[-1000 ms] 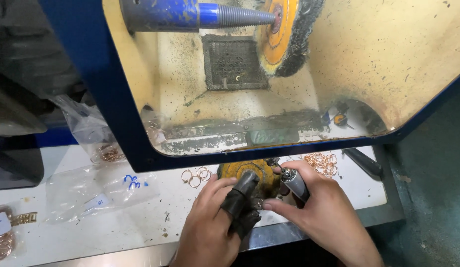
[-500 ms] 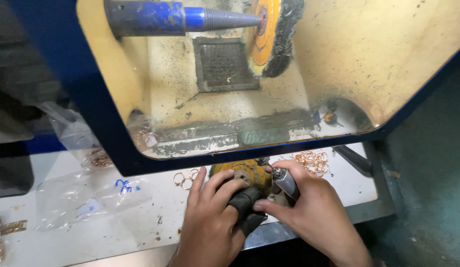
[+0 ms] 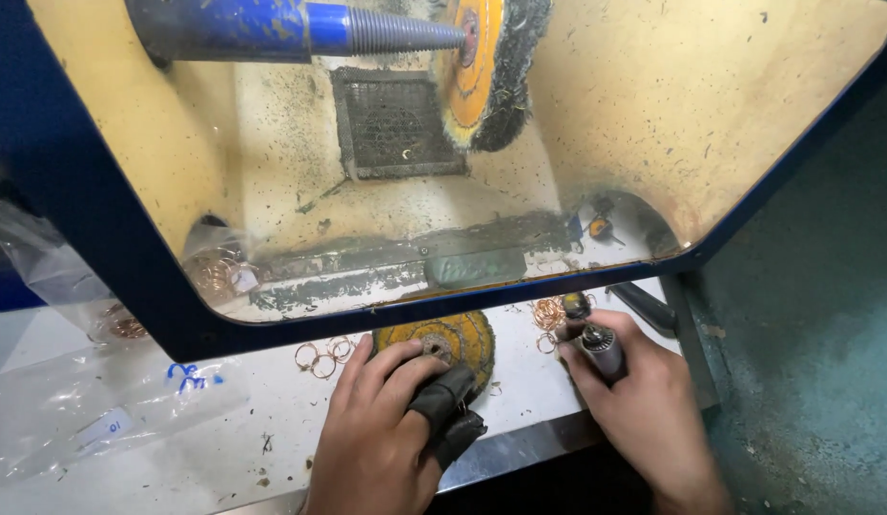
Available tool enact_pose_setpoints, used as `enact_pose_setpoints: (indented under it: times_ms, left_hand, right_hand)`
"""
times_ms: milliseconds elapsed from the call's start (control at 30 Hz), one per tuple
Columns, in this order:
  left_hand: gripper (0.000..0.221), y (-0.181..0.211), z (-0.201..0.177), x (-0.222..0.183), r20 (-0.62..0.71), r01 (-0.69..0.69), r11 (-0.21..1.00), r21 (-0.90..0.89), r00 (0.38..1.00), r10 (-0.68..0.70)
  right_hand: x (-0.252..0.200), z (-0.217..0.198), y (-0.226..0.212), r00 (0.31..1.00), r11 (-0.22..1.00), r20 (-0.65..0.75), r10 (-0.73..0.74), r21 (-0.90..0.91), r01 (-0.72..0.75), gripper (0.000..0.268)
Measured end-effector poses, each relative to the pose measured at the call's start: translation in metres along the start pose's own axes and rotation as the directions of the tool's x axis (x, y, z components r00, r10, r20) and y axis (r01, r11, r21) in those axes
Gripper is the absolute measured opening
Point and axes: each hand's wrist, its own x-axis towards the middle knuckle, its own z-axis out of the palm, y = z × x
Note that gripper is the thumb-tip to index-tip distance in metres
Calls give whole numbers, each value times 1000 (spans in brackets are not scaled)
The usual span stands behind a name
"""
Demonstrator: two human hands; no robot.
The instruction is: Polishing small metal jewelry rings using a handheld rotary tool at a workshop bench.
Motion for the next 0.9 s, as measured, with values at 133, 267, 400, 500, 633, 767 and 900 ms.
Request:
enact_pose_setpoints:
  times_ms: [133,267,400,500,633,767,900]
  left_hand:
    - [14,0,-2,-2,10,19,999,-26,1000,-19]
    - [14,-1,-4,-4,17,3,1000,-16,1000,-3]
    - [12,-2,-4,-4,39,3,1000,-14,999,-2]
    - [18,-1,-5,-3,46,25,1000,-18,999,-24]
    - [23,-2,-5,-4,22,7,1000,-19,1000,-7]
    - [14,-2,-4,-4,42,10,1000,-11,999,-10]
    - [18,0,-4,-2,18,39,999,-13,999,-39]
  right_hand:
    - [11,0,-23,985,996,151,88,-46,-82,40]
    - [11,5,-27,967,981,197,164,-138,-139,37]
    - [10,8,-32,969,988,203,137,-99,-119,36]
    - [9,-4,-39,950,982,261,174,31,-188,32]
    - [3,-12,-22,984,989,106,140,40,-145,27]
    - [0,-9,-18,971,997,226,81,-24,-78,36]
    - [2,-4,-24,966,988,218,141,-93,-123,45]
